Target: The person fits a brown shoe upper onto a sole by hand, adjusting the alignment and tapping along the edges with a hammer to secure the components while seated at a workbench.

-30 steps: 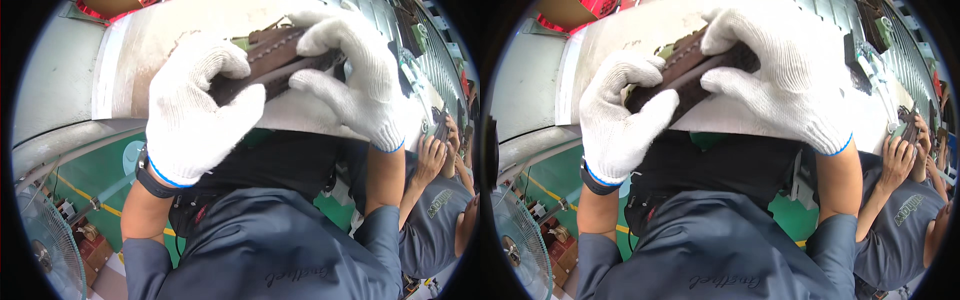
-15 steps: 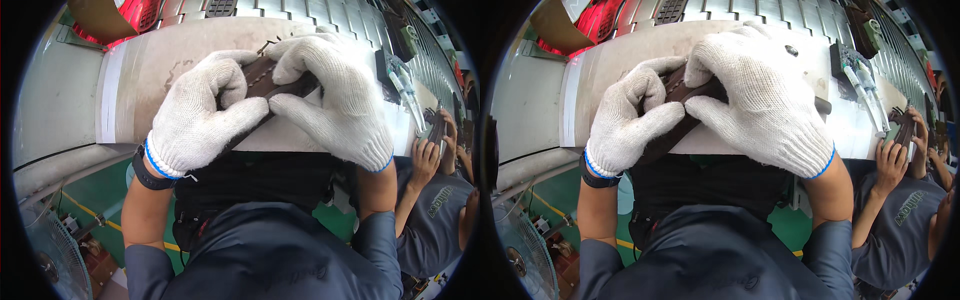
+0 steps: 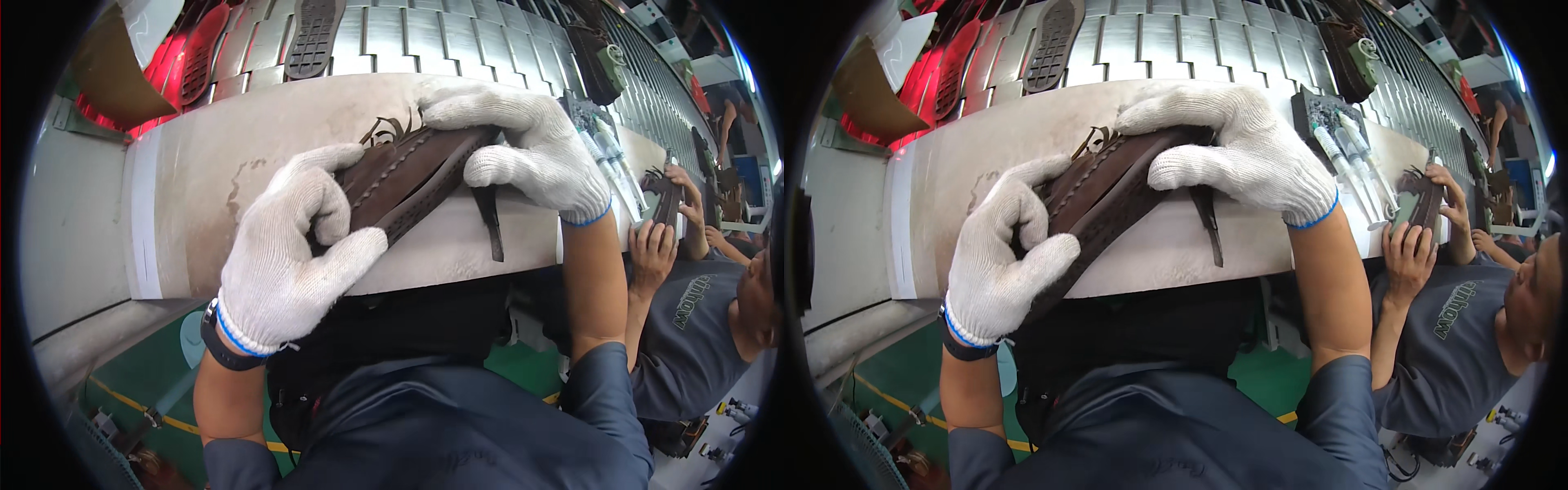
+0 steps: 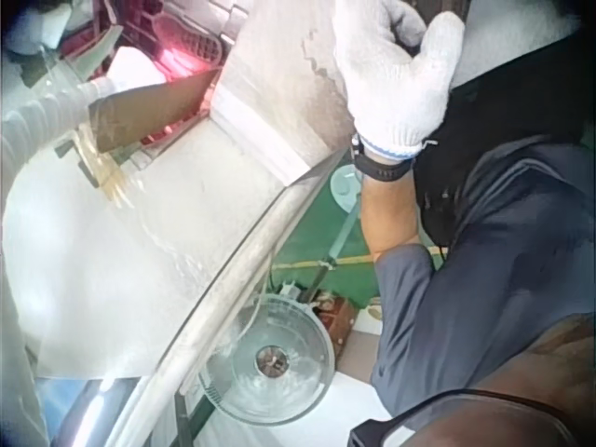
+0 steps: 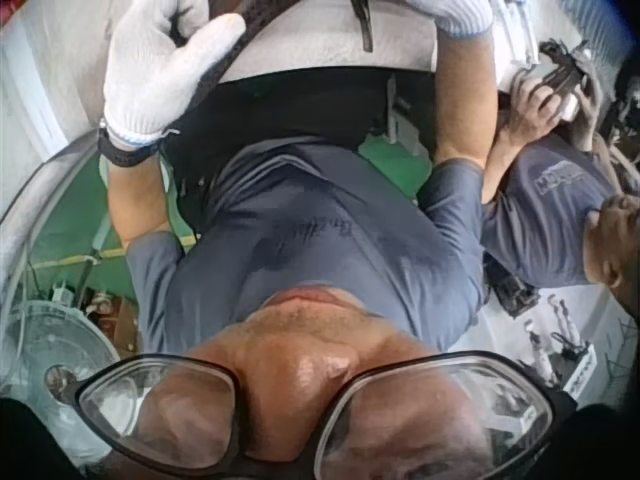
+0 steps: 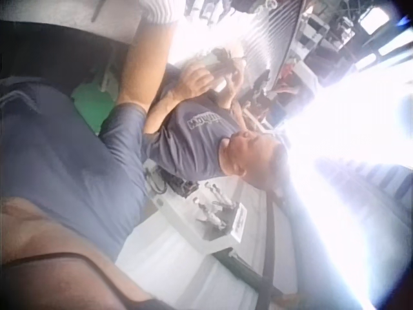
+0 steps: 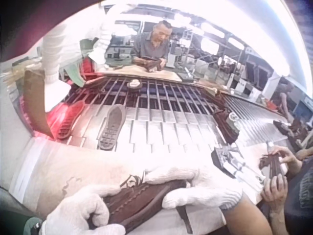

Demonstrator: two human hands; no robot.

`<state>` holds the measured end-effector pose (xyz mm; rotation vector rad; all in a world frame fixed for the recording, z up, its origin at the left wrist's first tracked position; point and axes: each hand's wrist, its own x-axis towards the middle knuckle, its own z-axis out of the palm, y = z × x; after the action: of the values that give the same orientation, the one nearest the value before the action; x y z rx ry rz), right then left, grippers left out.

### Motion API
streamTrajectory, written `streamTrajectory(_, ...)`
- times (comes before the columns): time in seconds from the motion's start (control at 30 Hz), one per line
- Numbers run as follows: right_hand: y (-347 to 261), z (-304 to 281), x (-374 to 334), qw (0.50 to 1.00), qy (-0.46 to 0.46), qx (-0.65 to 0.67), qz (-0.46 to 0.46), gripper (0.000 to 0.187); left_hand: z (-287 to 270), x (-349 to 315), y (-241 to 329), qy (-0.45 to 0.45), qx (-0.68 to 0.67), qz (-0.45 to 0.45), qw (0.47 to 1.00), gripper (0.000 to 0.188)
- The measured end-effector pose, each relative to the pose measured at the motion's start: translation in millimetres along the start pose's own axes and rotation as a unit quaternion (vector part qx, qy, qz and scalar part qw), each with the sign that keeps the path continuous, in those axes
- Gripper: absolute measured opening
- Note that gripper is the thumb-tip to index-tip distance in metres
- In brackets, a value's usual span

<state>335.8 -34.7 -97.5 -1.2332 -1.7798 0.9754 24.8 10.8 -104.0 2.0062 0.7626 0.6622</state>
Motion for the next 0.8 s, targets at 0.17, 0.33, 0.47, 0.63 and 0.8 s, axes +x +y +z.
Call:
streamTrajectory(0.17, -6, -4, 10, 0.998, -0.022, 0.043, 0.049, 0.052, 2, 0, -4, -0.012, -0.024, -0.019, 0.999, 0.035)
streamTrajectory(0.33, -14, -7, 19, 0.995, -0.046, -0.049, 0.078, 0.049, 1, 2, -8, -0.023, -0.017, -0.01, 1.0, 0.036)
streamTrajectory(0.47, -23, 1, 23, 0.988, -0.043, -0.104, 0.102, 0.05, -1, 0, -10, -0.026, -0.015, -0.007, 1.0, 0.035)
streamTrajectory(0.63, -27, 8, 23, 0.986, -0.025, -0.133, 0.094, 0.055, -3, 0, -11, -0.023, -0.019, 0.003, 1.0, 0.034)
streamTrajectory(0.8, -35, 11, 27, 0.981, -0.037, -0.154, 0.114, 0.056, -3, -1, -14, -0.021, -0.016, 0.019, 0.999, 0.035)
